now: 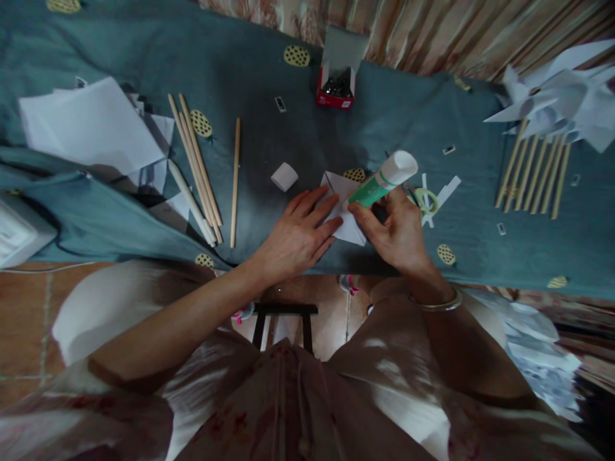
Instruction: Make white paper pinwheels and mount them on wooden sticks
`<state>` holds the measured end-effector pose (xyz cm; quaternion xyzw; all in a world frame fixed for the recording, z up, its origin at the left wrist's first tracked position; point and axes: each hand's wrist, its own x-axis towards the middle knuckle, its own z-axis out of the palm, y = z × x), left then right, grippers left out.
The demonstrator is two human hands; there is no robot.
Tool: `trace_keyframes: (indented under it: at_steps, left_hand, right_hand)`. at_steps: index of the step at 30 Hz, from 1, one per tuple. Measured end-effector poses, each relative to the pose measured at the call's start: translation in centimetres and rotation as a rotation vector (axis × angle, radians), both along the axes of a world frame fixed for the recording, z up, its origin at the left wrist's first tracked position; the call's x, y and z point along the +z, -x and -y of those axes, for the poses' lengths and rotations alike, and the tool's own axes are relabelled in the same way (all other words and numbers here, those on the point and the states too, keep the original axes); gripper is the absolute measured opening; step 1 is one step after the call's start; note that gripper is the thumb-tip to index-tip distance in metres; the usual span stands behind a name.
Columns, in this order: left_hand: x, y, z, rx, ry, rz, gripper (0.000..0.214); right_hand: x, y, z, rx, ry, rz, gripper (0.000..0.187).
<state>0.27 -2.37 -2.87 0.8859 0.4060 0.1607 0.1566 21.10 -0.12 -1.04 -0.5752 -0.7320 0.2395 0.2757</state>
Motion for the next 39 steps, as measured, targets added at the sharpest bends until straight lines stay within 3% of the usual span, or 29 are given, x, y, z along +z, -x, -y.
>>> trace_keyframes:
  at_steps: [11, 24, 39]
  left_hand:
    - [0.2, -0.1, -0.1, -0.016, 0.027, 0.029, 0.035]
    - [0.1, -0.1, -0.2, -0.041, 0.016, 0.03, 0.037]
    - [0.1, -0.1, -0.2, -0.023, 0.011, 0.026, 0.036]
  right_hand:
    - [0.2, 0.0, -0.1, -0.008, -0.017, -0.004, 0.033]
    - [-0.6, -0.9, -1.3, -0.05, 0.076, -0.302, 0.035]
    - [0.7, 0.2, -0.4, -0.011, -0.026, 0.017, 0.032]
